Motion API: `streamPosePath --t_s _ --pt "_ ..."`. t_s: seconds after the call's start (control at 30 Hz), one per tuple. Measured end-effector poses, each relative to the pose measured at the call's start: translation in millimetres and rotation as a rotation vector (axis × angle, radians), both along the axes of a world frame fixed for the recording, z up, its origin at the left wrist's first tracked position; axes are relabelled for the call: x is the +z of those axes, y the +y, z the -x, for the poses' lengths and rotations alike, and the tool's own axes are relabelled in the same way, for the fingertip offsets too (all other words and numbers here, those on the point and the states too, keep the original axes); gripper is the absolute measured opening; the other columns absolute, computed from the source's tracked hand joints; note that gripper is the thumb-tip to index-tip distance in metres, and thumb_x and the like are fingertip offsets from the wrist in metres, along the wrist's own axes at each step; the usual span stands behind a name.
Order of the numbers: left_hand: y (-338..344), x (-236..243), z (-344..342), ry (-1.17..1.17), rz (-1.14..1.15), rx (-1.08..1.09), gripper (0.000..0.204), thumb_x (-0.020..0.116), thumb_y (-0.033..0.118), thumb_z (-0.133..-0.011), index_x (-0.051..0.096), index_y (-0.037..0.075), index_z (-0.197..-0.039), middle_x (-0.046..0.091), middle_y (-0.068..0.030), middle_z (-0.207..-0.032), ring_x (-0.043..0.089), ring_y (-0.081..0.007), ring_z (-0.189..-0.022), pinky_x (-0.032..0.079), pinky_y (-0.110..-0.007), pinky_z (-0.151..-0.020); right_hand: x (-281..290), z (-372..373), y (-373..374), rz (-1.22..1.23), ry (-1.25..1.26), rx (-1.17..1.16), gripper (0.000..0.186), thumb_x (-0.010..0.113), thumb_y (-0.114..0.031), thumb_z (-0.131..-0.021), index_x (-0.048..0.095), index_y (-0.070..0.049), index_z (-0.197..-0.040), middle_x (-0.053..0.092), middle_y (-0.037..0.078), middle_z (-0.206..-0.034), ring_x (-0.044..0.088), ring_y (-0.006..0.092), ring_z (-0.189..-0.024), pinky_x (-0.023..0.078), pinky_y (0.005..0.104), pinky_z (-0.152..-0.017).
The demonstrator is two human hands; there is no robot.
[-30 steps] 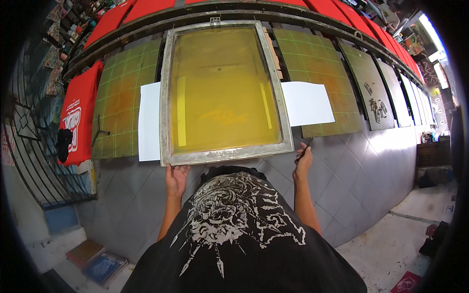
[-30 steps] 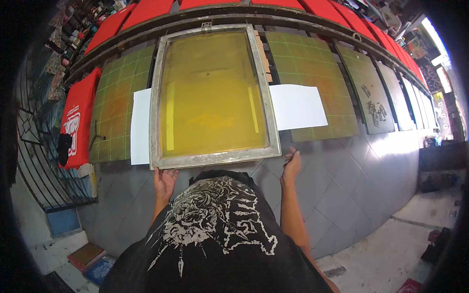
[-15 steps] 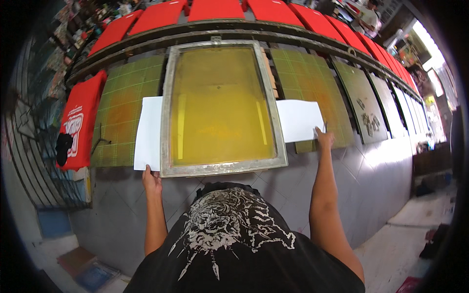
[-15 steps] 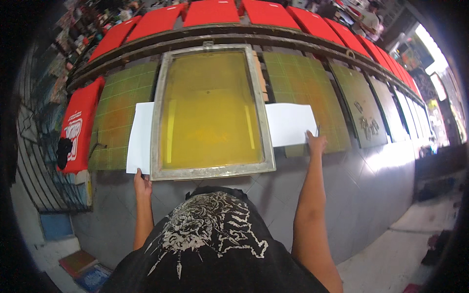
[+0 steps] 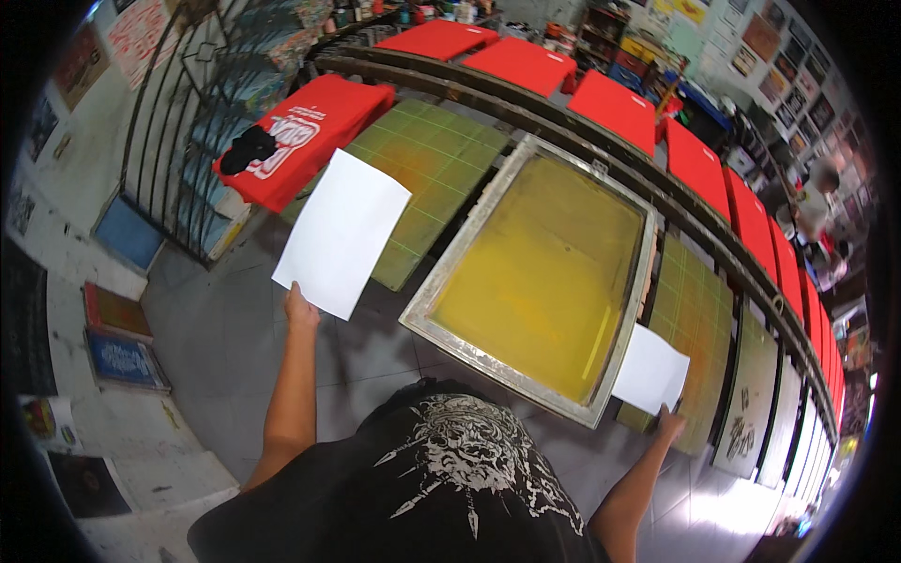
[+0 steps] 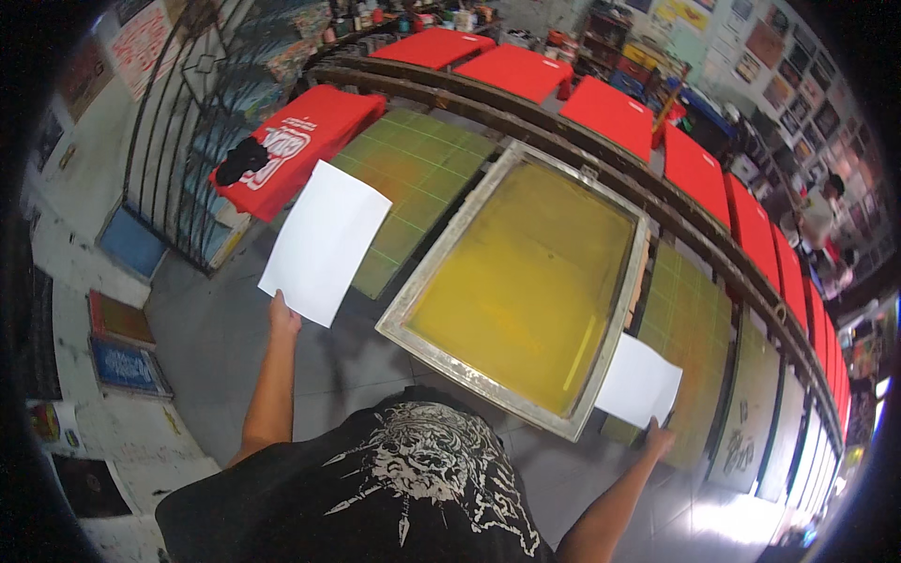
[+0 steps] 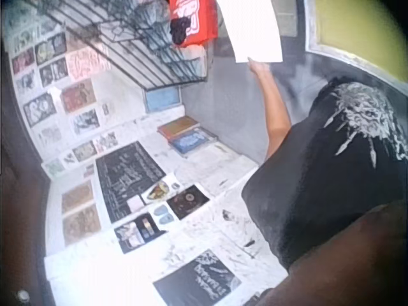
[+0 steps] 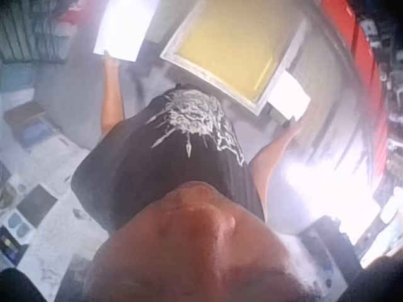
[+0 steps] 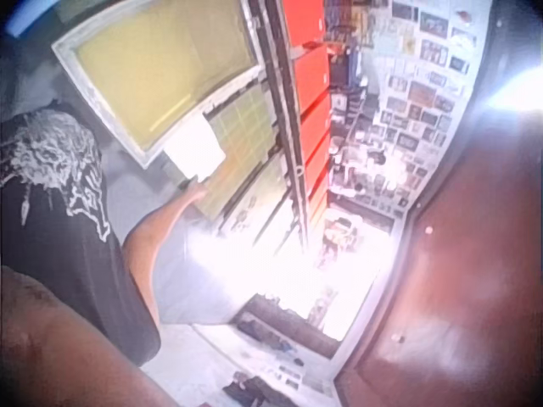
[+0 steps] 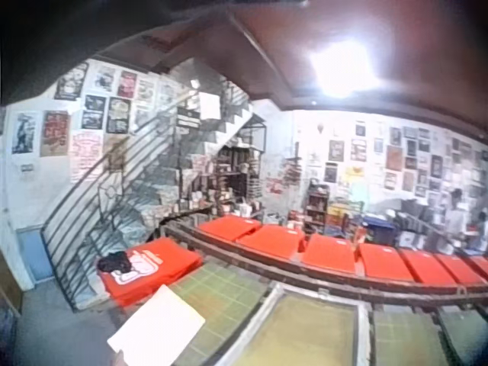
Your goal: The person places a piece of paper onto a printing table, lowers a screen printing frame over it, and turns small metal adjustment screws on the frame by hand to align it with the paper.
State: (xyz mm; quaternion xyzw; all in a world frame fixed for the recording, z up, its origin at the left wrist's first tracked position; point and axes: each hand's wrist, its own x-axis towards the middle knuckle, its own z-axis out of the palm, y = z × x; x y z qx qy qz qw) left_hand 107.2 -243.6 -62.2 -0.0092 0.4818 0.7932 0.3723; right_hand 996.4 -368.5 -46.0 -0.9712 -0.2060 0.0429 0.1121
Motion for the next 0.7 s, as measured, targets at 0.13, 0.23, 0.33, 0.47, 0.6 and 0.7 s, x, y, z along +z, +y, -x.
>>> streamPosePath --t_s 0.13,0.23,0.33,0.47,0.6,0.7 --pt "-28.1 -33.3 -2.1 -0.083 -0.023 0.056 0.035 0.045 0.021 -0.103 0.048 -0.003 -0.128 0.058 -0.0155 -0.129 0.060 -0.0290 -0.116 0.051 -0.041 -0.099 -37.8 -28.8 0.0 -0.168 -0.028 0.093 0.052 0.078 -0.035 -0.074 0.068 0.010 -0.098 0.069 0.025 -0.091 0.067 0.0401 -0.089 0.053 0.0488 -0.078" --pt "-36.9 -41.6 -34.5 -0.177 0.032 0.084 0.038 0.043 0.026 -0.104 0.048 -0.002 -0.130 0.058 -0.0141 -0.130 0.059 -0.0264 -0.118 0.050 -0.038 -0.101 -56.3 -103.5 -22.2 -0.811 0.461 -0.041 0.039 0.071 -0.025 -0.082 0.065 0.012 -0.094 0.069 0.022 -0.077 0.068 0.0319 -0.073 0.051 0.0434 -0.065" --pt "-48.0 -46.9 -44.4 -0.211 0.027 0.149 0.036 0.043 0.026 -0.104 0.049 -0.001 -0.128 0.058 -0.0146 -0.128 0.059 -0.0276 -0.117 0.050 -0.040 -0.100 -34.6 -164.8 -48.9 -0.806 0.131 0.014 0.043 0.065 -0.029 -0.090 0.061 0.012 -0.104 0.066 0.021 -0.078 0.064 0.0336 -0.068 0.050 0.0428 -0.062" --pt "-92.3 -0.9 -17.2 -0.043 0.061 0.150 0.031 0.045 0.024 -0.103 0.050 0.000 -0.123 0.060 -0.0147 -0.124 0.061 -0.0273 -0.114 0.051 -0.041 -0.097 24.2 -120.2 -55.4 -0.787 -0.139 -0.219 0.051 0.059 -0.036 -0.095 0.059 0.009 -0.118 0.064 0.029 -0.107 0.065 0.0392 -0.090 0.051 0.0459 -0.077" --pt "-95.8 49.2 -17.0 0.155 0.042 0.096 0.031 0.045 0.021 -0.104 0.050 -0.002 -0.124 0.061 -0.0142 -0.121 0.061 -0.0236 -0.110 0.051 -0.037 -0.095 191.4 25.1 -26.7 -0.828 -0.496 0.240 0.050 0.056 -0.032 -0.098 0.054 0.009 -0.127 0.066 0.026 -0.108 0.064 0.0330 -0.088 0.050 0.0419 -0.077" --pt "-81.0 90.9 -12.7 0.242 -0.058 0.017 0.033 0.044 0.021 -0.104 0.049 -0.003 -0.126 0.060 -0.0152 -0.121 0.061 -0.0224 -0.111 0.050 -0.035 -0.095 242.8 115.2 7.4 -0.853 -0.146 0.542 0.047 0.056 -0.018 -0.098 0.046 0.005 -0.138 0.059 0.022 -0.125 0.059 0.0286 -0.104 0.049 0.0390 -0.086"
